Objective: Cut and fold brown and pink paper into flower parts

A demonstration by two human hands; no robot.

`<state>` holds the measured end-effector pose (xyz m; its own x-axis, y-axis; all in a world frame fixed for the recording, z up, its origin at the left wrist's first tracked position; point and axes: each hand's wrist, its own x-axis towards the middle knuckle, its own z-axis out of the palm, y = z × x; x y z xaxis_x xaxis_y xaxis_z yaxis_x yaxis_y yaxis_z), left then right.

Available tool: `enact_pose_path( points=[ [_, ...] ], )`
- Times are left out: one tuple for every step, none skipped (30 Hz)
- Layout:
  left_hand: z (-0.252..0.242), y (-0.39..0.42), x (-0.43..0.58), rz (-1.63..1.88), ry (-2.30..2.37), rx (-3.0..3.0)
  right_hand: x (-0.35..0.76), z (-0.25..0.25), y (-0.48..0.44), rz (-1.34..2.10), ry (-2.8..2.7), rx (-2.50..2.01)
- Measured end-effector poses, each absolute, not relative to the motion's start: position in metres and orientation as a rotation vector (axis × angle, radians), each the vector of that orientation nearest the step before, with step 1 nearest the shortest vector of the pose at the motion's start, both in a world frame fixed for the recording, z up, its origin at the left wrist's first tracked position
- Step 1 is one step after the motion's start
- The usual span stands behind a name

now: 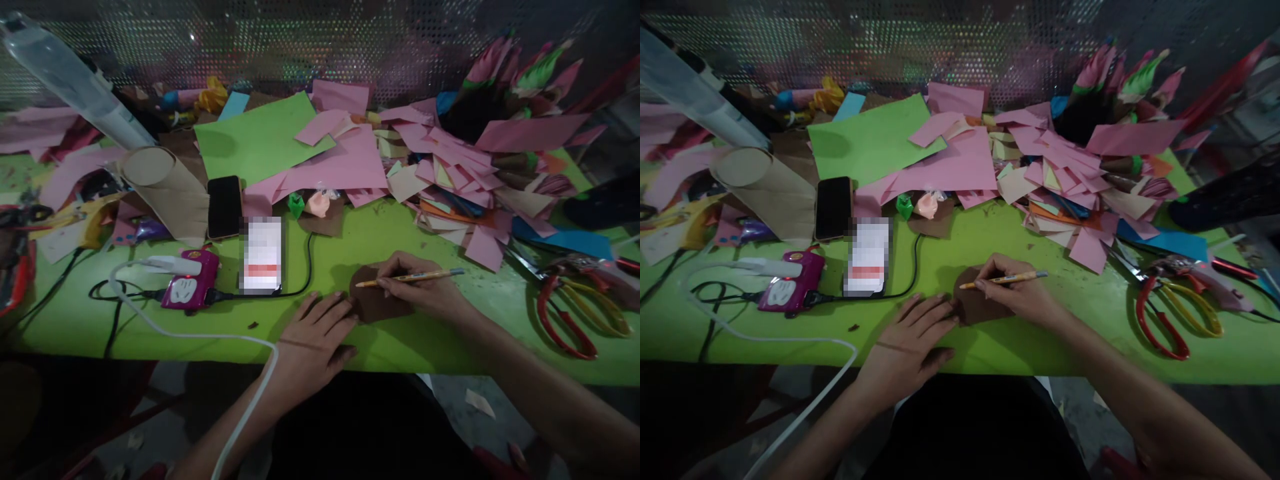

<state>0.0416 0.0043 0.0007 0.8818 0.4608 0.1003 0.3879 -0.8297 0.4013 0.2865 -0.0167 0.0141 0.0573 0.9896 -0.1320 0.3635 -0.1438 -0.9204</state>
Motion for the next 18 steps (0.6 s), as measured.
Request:
enact_pose_path(
  points=[
    [0.001,0.004,0.042,0.278,0.628,2.668,0.287,0.015,-0.018,1.106,-1.388,-1.609],
    [0.000,0.005,0.042,0.282,0.626,2.657,0.287,0.015,-0.020,1.129,-1.388,-1.605],
    [0.000,0.005,0.042,0.280,0.622,2.649,0.287,0.016,-0.021,1.154,-1.389,-1.597],
    [0.000,0.005,0.042,0.275,0.618,2.644,0.287,0.017,-0.023,1.179,-1.392,-1.587],
    [0.001,0.005,0.042,0.268,0.616,2.642,0.286,0.018,-0.024,1.203,-1.400,-1.576],
    [0.001,0.005,0.042,0.264,0.615,2.642,0.286,0.019,-0.026,1.225,-1.410,-1.565],
    [0.001,0.005,0.042,0.264,0.616,2.644,0.286,0.020,-0.027,1.244,-1.422,-1.555],
    [0.001,0.005,0.042,0.264,0.618,2.646,0.286,0.022,-0.028,1.261,-1.435,-1.546],
    [0.001,0.005,0.042,0.264,0.620,2.646,0.286,0.023,-0.029,1.278,-1.446,-1.540],
    [0.002,0.005,0.042,0.263,0.617,2.646,0.286,0.025,-0.029,1.298,-1.455,-1.535],
    [0.002,0.005,0.042,0.263,0.614,2.644,0.285,0.026,-0.030,1.318,-1.460,-1.535],
    [0.002,0.005,0.042,0.265,0.612,2.641,0.285,0.028,-0.030,1.336,-1.463,-1.541],
    [0.002,0.005,0.042,0.265,0.610,2.637,0.285,0.029,-0.030,1.350,-1.467,-1.552],
    [0.002,0.005,0.042,0.265,0.609,2.632,0.285,0.030,-0.030,1.360,-1.470,-1.565],
    [0.003,0.005,0.042,0.266,0.611,2.627,0.285,0.031,-0.030,1.365,-1.473,-1.576],
    [0.003,0.005,0.042,0.266,0.613,2.625,0.285,0.031,-0.030,1.368,-1.475,-1.581],
    [0.003,0.005,0.042,0.269,0.617,2.625,0.285,0.031,-0.030,1.370,-1.476,-1.578],
    [0.002,0.005,0.042,0.272,0.619,2.627,0.285,0.030,-0.031,1.372,-1.476,-1.568]
  ],
)
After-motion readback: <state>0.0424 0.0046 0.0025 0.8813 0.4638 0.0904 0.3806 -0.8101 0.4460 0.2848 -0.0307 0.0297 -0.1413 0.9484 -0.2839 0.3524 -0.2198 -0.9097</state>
